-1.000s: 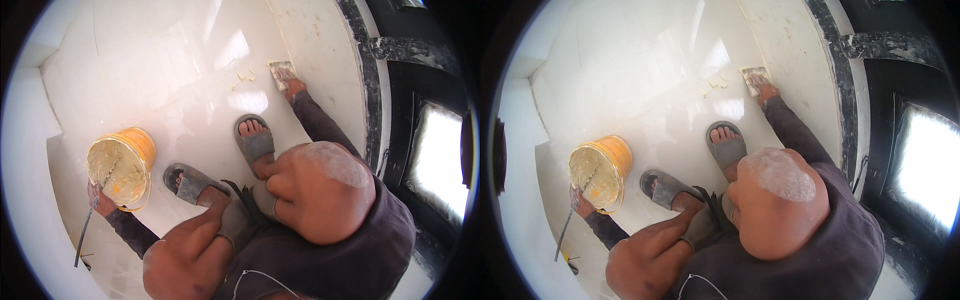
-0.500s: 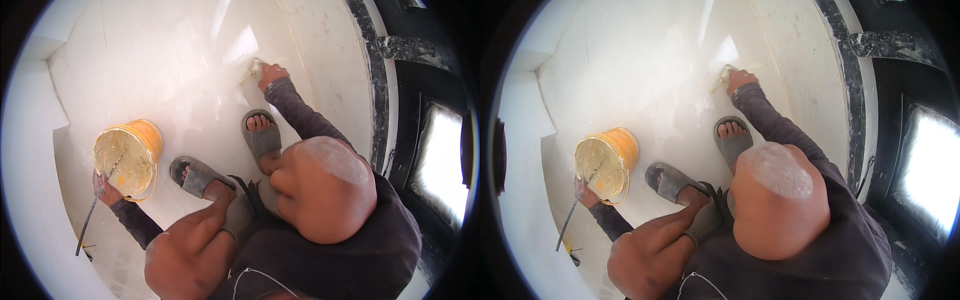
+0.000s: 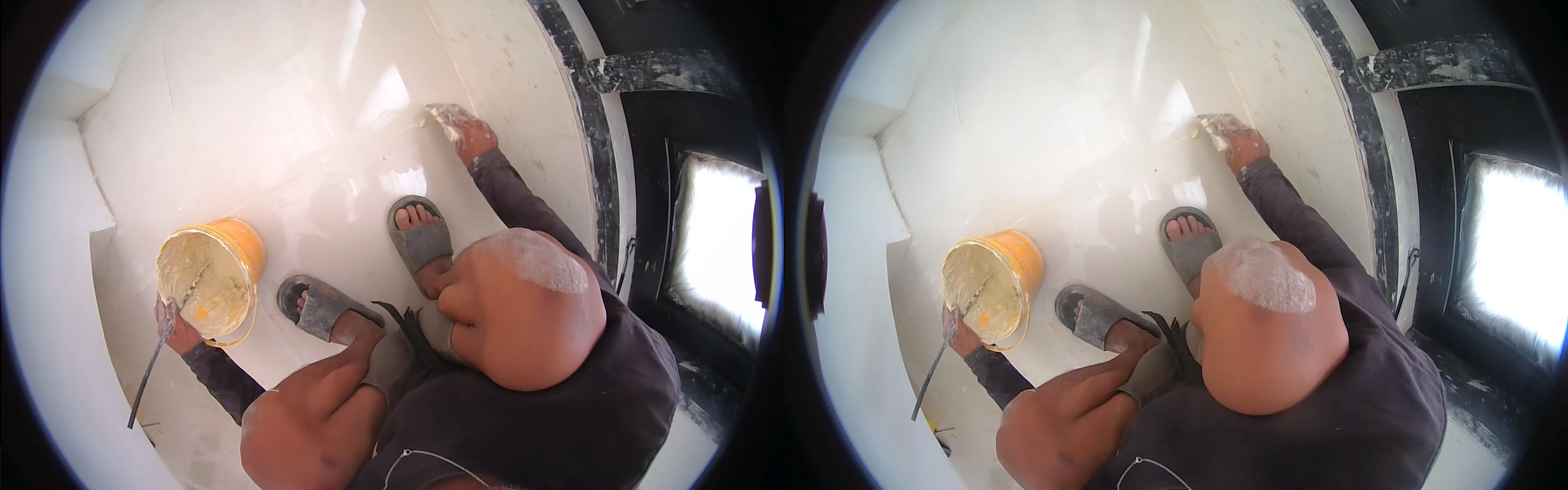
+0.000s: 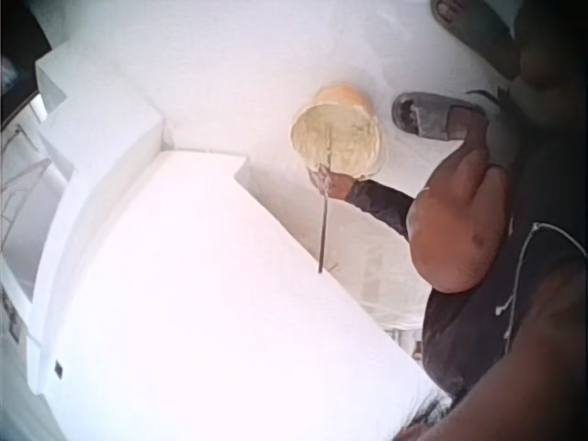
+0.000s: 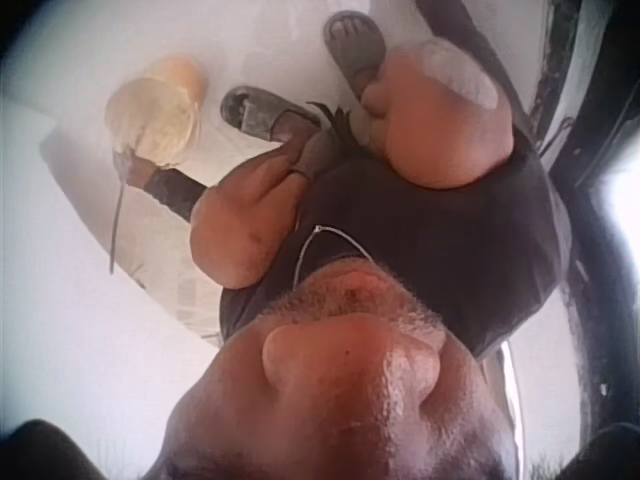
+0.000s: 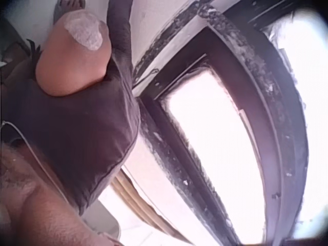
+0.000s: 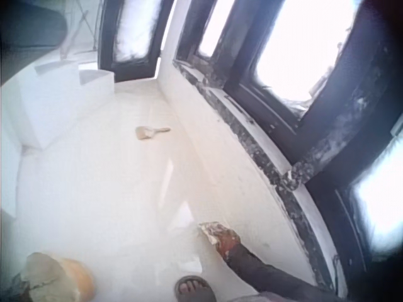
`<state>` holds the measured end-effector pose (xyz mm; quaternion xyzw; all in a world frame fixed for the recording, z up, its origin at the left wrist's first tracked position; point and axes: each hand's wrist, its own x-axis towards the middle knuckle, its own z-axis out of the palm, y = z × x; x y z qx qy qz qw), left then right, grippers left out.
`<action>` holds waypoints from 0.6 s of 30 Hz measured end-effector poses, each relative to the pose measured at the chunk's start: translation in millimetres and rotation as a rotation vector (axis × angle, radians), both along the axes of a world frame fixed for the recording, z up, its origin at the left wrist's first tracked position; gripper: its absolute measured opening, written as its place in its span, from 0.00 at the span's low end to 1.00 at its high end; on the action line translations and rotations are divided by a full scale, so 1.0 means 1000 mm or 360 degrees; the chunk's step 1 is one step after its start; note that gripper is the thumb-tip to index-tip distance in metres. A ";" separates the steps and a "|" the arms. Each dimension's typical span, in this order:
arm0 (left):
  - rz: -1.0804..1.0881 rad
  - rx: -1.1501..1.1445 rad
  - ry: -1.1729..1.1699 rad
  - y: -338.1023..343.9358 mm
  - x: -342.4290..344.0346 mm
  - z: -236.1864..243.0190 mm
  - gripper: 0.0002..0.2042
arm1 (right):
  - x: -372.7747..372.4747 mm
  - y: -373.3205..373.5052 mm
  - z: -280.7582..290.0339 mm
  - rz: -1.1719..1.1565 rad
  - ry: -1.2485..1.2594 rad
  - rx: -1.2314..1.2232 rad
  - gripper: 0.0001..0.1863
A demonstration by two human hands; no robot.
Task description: The person applies grout to the joints between white floor tiles using a grout float and a bucket of grout. They spread the material into the seams and then wipe the surface with a brush to remove excess grout.
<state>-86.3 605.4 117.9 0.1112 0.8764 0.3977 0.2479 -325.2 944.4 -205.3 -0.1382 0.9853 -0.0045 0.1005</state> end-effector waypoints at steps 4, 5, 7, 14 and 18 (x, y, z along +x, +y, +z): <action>0.0073 0.0028 -0.0062 0.004 -0.001 -0.002 0.10 | 0.016 0.025 -0.014 -0.0043 0.0018 0.0094 0.23; 0.0008 0.0026 0.0021 0.003 -0.002 -0.003 0.10 | 0.022 0.028 -0.011 -0.0038 0.0052 0.0174 0.22; -0.0070 -0.0014 0.0055 0.001 -0.002 -0.001 0.10 | 0.020 0.033 0.002 -0.0040 -0.0274 0.0423 0.21; -0.0040 0.0033 0.0214 -0.001 -0.010 -0.001 0.10 | -0.048 -0.013 0.029 -0.0288 -0.0013 0.0214 0.19; 0.0041 0.0102 0.0044 0.004 -0.012 0.002 0.10 | -0.024 -0.054 0.028 -0.0183 -0.0218 0.0355 0.18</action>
